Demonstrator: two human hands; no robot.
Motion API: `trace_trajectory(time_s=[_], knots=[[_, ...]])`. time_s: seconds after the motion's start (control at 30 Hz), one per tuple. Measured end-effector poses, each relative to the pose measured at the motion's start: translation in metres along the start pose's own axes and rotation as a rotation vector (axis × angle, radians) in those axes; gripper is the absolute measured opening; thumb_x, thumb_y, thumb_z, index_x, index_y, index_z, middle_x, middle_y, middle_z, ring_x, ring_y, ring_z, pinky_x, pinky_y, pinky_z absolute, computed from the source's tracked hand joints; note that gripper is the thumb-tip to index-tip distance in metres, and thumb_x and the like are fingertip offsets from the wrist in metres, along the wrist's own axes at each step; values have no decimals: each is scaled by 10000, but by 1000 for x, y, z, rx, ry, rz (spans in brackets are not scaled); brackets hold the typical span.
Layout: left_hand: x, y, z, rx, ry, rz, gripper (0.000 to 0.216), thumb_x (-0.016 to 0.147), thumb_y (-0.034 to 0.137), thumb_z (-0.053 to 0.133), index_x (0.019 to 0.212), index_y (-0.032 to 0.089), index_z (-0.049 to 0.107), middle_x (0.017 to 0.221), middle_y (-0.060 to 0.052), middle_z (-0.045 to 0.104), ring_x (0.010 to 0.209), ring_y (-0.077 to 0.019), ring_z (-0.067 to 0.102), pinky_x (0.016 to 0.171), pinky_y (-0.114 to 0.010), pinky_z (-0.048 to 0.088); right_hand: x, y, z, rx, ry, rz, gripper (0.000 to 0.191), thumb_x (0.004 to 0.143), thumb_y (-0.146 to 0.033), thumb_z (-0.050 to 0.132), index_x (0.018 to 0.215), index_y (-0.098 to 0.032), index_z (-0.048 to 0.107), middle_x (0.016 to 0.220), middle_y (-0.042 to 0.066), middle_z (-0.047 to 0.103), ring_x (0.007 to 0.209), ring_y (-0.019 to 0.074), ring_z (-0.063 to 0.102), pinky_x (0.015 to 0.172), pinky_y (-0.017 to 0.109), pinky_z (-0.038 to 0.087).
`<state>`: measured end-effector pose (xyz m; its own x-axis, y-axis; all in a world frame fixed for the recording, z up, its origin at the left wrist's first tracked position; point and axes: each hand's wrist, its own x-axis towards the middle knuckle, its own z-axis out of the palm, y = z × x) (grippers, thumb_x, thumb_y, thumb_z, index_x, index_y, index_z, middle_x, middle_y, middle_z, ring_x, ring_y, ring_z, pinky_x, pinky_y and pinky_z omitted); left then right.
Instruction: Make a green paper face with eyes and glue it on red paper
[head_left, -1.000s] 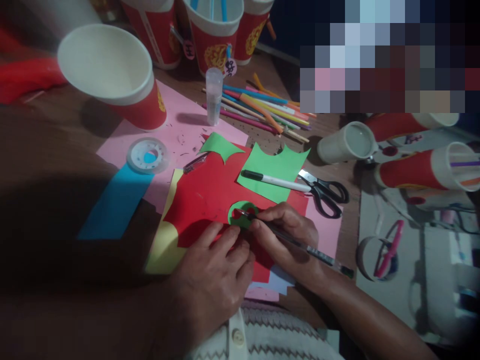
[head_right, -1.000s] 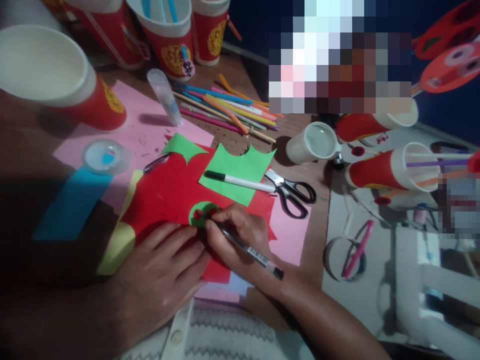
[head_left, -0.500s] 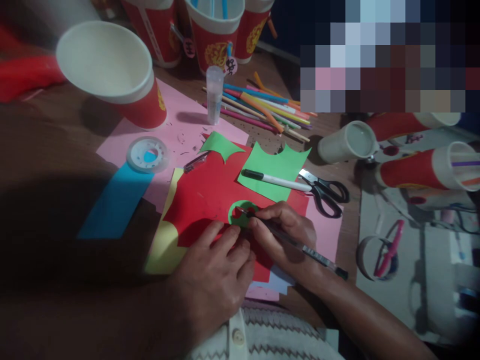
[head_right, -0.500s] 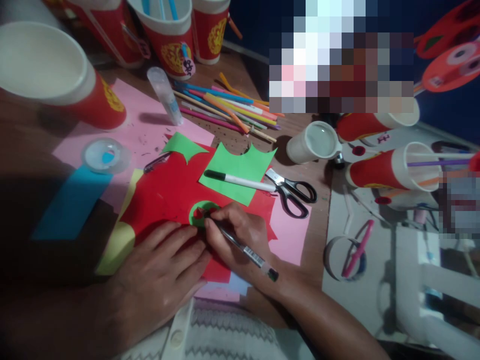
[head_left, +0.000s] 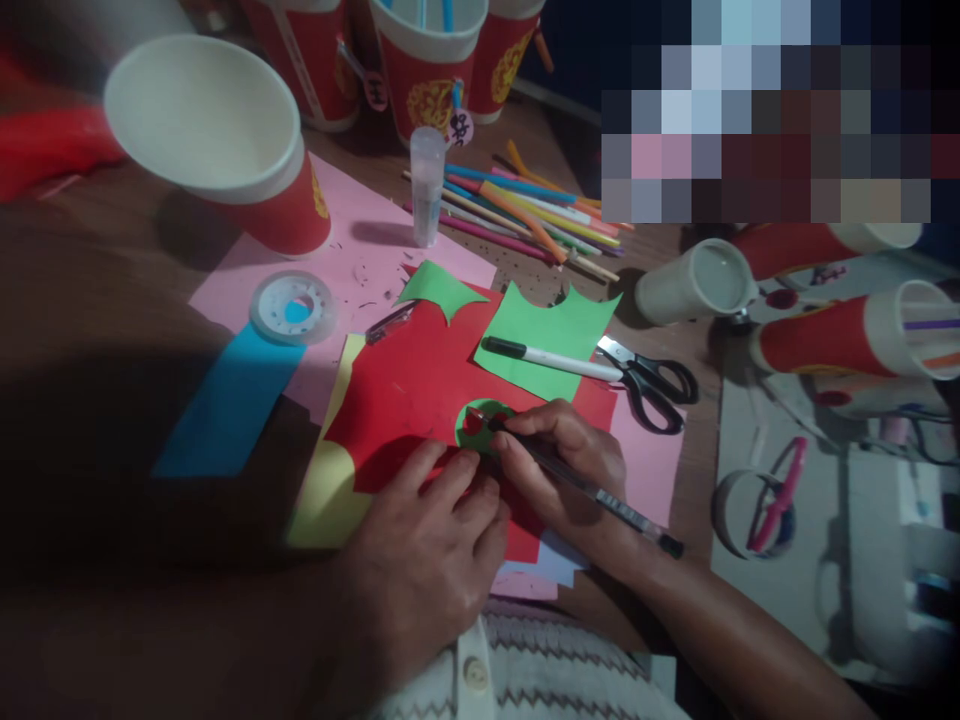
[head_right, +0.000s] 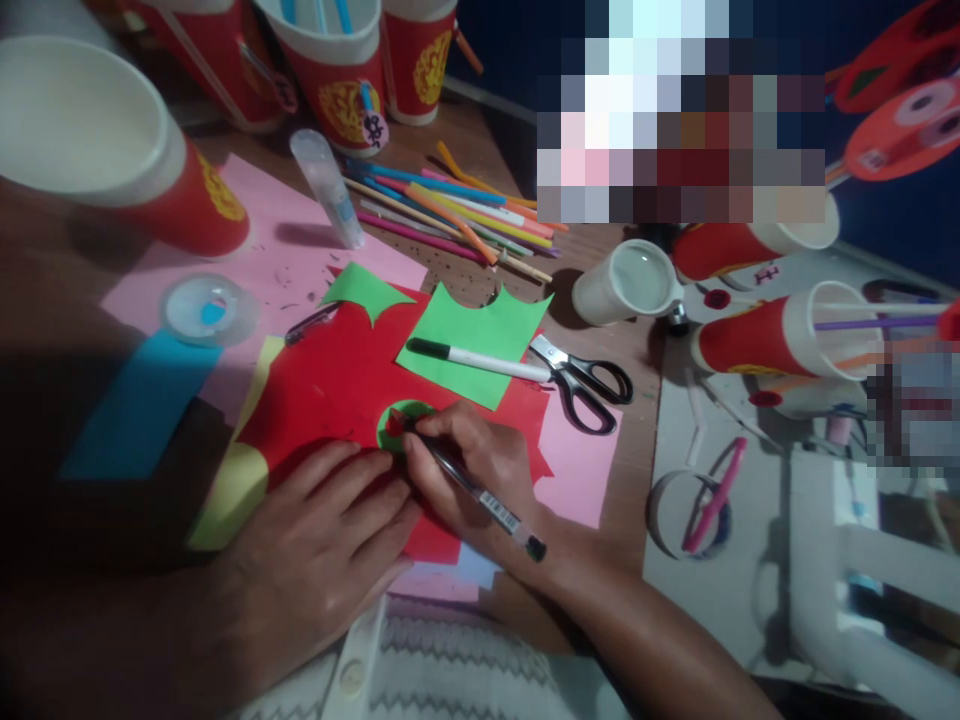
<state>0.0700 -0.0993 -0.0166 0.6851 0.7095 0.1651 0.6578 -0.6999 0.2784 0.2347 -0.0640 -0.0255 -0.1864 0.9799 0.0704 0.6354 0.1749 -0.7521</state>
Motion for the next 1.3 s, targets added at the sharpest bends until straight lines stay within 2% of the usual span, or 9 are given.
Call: trace_trajectory(time_s=[0.27, 0.4, 0.63, 0.9, 1.1, 1.3], knots=[[1, -2, 1, 7, 35, 12, 192, 806, 232, 586, 970, 161, 656, 972, -38, 679, 1012, -251, 526, 985, -449, 304, 0, 1, 0, 10, -10, -3, 87, 802, -242, 617, 845, -209, 549, 668, -39, 659, 515, 78, 608, 486, 174, 477], [1, -1, 1, 11, 12, 17, 201, 804, 240, 595, 981, 164, 652, 979, -42, 674, 1021, -248, 524, 983, -456, 305, 1, 0, 1, 34, 9, 5, 72, 796, -248, 619, 821, -211, 563, 665, -34, 658, 492, 78, 586, 490, 187, 488], [0, -2, 2, -3, 58, 12, 198, 798, 222, 595, 978, 167, 658, 1012, -43, 674, 1018, -249, 532, 981, -456, 319, 1, -1, -5, 114, 49, 127, 72, 765, -224, 632, 750, -210, 563, 572, -47, 640, 460, 85, 591, 419, 164, 456], [1, -1, 1, -12, 32, 3, 195, 805, 200, 579, 980, 163, 656, 1006, -40, 675, 1031, -251, 529, 991, -461, 318, -3, 2, -7, 84, 36, 69, 74, 763, -222, 627, 755, -208, 555, 546, -54, 641, 413, 75, 567, 396, 155, 443], [0, -1, 1, -15, 44, -5, 186, 807, 203, 574, 968, 159, 656, 985, -46, 673, 1015, -240, 536, 983, -449, 330, -3, -2, -5, 37, 41, 125, 81, 751, -231, 632, 720, -211, 560, 532, -56, 632, 388, 70, 541, 377, 157, 415], [1, -2, 2, 1, 23, 13, 189, 804, 225, 591, 972, 169, 657, 990, -46, 670, 1020, -239, 530, 988, -455, 317, -4, 1, -6, 33, 34, 81, 65, 762, -240, 625, 750, -210, 569, 575, -42, 652, 424, 77, 571, 394, 159, 435]])
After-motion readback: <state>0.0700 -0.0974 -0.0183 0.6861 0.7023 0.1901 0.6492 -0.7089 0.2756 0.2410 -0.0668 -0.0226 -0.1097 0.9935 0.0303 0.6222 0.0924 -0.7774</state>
